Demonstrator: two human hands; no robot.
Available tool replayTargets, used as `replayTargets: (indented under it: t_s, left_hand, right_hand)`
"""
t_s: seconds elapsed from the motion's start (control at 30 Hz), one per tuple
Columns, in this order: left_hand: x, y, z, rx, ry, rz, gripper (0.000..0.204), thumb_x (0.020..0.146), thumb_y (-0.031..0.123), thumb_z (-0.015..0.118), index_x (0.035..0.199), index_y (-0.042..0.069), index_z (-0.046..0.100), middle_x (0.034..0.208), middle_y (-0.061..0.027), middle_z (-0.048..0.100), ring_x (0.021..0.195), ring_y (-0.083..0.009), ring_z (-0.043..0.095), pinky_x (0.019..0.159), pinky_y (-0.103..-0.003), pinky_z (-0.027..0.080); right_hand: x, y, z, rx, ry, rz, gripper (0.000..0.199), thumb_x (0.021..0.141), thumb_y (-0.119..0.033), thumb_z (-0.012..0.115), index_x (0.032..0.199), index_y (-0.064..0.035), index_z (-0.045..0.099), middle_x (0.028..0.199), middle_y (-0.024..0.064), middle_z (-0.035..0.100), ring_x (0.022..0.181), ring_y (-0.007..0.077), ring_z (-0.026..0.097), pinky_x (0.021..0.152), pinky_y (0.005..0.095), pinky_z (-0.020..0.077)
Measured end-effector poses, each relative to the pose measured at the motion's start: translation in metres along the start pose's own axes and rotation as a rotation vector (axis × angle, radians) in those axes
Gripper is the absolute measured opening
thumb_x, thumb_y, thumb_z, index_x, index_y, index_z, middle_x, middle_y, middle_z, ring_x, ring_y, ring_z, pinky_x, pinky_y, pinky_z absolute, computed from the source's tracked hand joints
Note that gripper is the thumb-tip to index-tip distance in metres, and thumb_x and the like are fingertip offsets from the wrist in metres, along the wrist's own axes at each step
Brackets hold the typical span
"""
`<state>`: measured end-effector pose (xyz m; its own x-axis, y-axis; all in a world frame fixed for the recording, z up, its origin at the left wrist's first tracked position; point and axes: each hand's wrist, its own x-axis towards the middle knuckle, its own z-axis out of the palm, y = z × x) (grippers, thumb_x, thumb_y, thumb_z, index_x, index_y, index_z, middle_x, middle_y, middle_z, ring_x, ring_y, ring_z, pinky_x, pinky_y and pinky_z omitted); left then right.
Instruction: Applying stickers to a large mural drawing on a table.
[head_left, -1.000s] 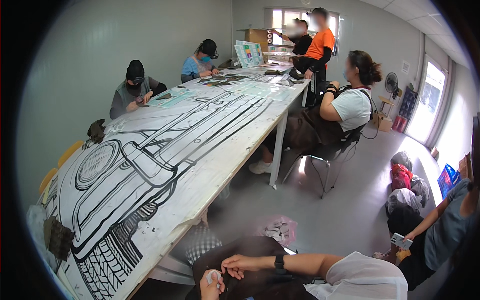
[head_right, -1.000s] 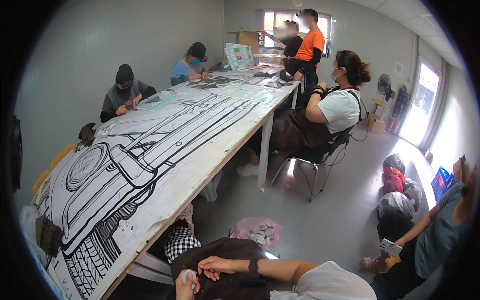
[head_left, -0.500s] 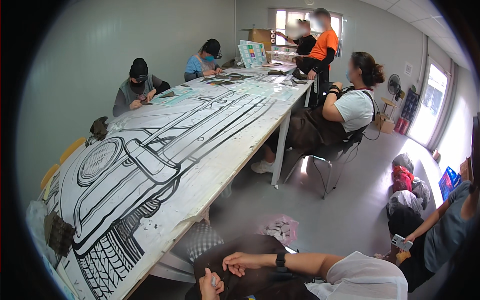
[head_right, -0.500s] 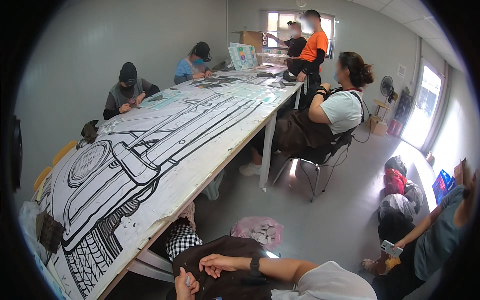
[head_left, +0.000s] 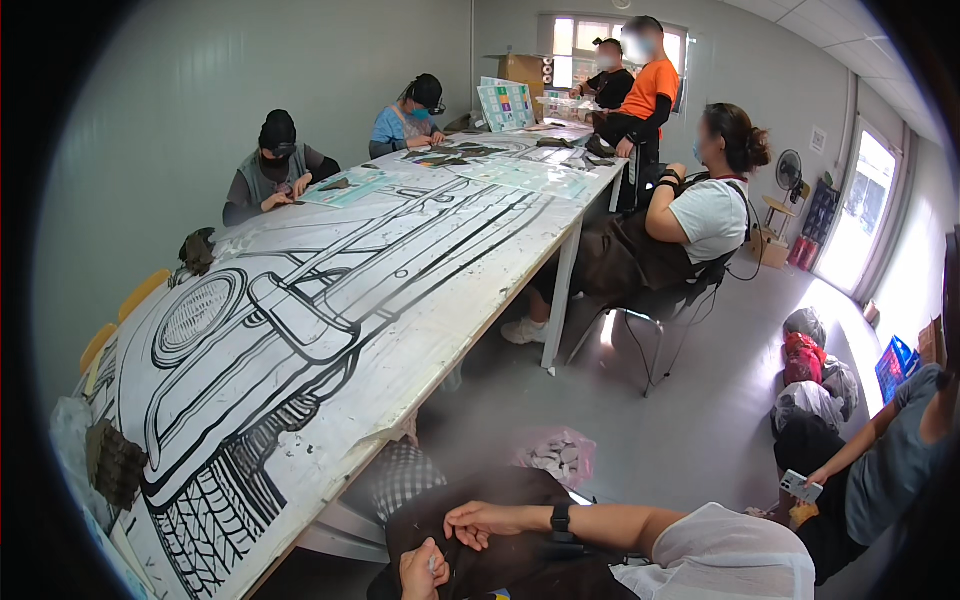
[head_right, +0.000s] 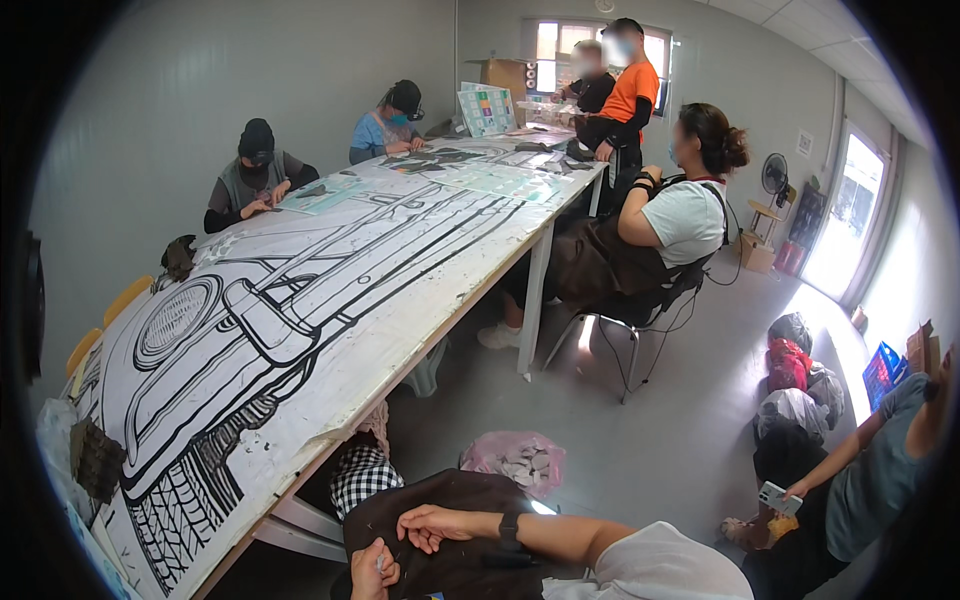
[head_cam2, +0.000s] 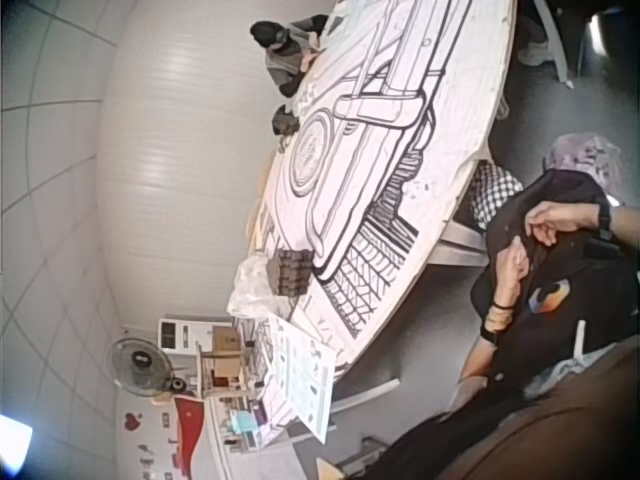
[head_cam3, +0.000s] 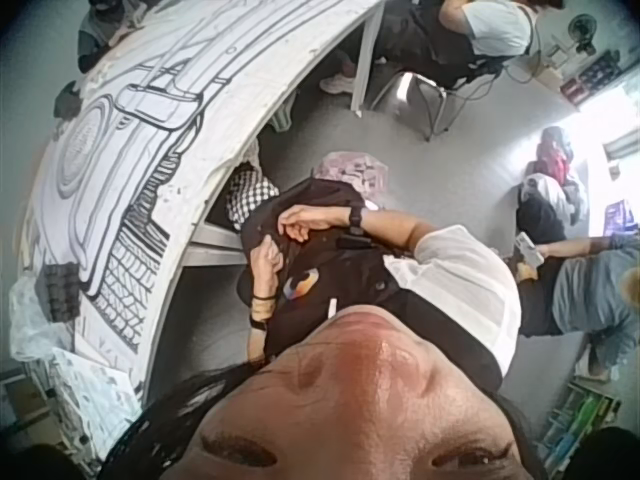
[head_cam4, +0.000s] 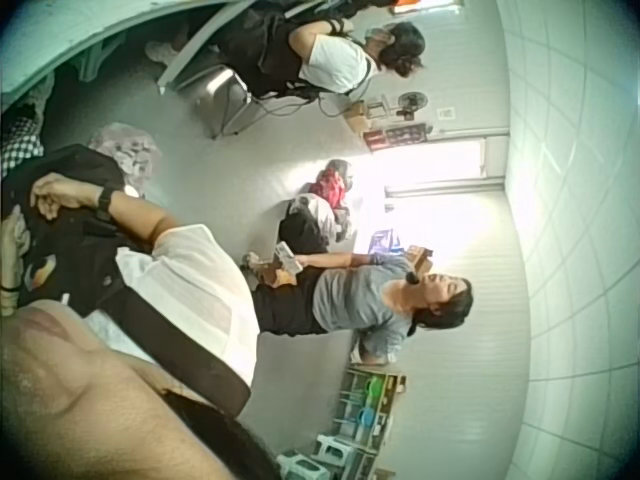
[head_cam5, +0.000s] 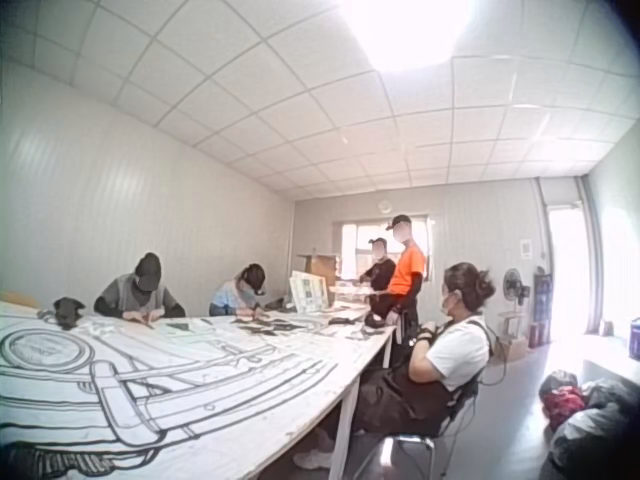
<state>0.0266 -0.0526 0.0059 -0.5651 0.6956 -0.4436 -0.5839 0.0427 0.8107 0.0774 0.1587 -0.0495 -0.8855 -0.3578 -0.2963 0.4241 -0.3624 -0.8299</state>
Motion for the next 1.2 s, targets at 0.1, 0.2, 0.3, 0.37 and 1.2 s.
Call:
replayTargets:
  t_s: [0.1,0.2,0.3,0.37,1.2]
  left_hand:
    - [0.0,0.001,0.002,-0.043,0.029,0.034,0.046,0.102,0.034,0.05,0.062,0.018,0.035,0.055,0.0069,0.026,0.041,-0.0054,0.023,0.04,-0.023,0.016]
    - [-0.003,0.002,0.004,-0.062,0.093,0.056,0.045,0.103,0.033,0.048,0.063,0.017,0.035,0.056,0.0067,0.026,0.042,-0.0055,0.023,0.04,-0.023,0.016]
    - [-0.003,0.005,0.006,-0.08,0.095,0.062,0.044,0.104,0.033,0.047,0.064,0.018,0.035,0.057,0.0067,0.025,0.042,-0.0055,0.023,0.04,-0.023,0.017]
    - [-0.003,0.005,0.006,-0.074,0.094,0.073,0.044,0.104,0.032,0.047,0.064,0.018,0.034,0.058,0.0066,0.025,0.043,-0.0053,0.023,0.04,-0.023,0.017]
    - [-0.013,0.014,0.011,-0.028,0.026,0.172,0.039,0.102,0.024,0.053,0.067,0.017,0.037,0.057,0.0077,0.024,0.044,-0.0042,0.024,0.041,-0.023,0.019]
  right_hand:
    - [0.0,0.0,0.0,0.002,-0.003,-0.001,0.034,0.105,-0.035,0.04,0.106,-0.0054,0.057,0.073,-0.0001,0.058,0.057,0.0073,0.06,0.049,0.0176,0.0468]
    - [0.0,0.0,0.0,0.003,-0.006,-0.003,0.033,0.105,-0.034,0.04,0.106,-0.0057,0.057,0.073,-0.0003,0.058,0.056,0.007,0.06,0.048,0.0173,0.0467]
    - [0.001,0.0,0.0,0.002,-0.005,-0.005,0.033,0.105,-0.034,0.04,0.105,-0.0059,0.058,0.072,-0.0005,0.058,0.056,0.0068,0.06,0.048,0.0173,0.0466]
    - [0.001,0.0,0.0,0.001,-0.004,-0.004,0.033,0.105,-0.034,0.04,0.105,-0.006,0.058,0.072,-0.0007,0.058,0.056,0.0067,0.06,0.048,0.0172,0.0465]
    - [0.002,-0.001,0.002,-0.028,0.017,0.014,0.033,0.104,-0.035,0.041,0.104,-0.0064,0.057,0.071,-0.0017,0.057,0.055,0.0063,0.058,0.049,0.0173,0.0449]
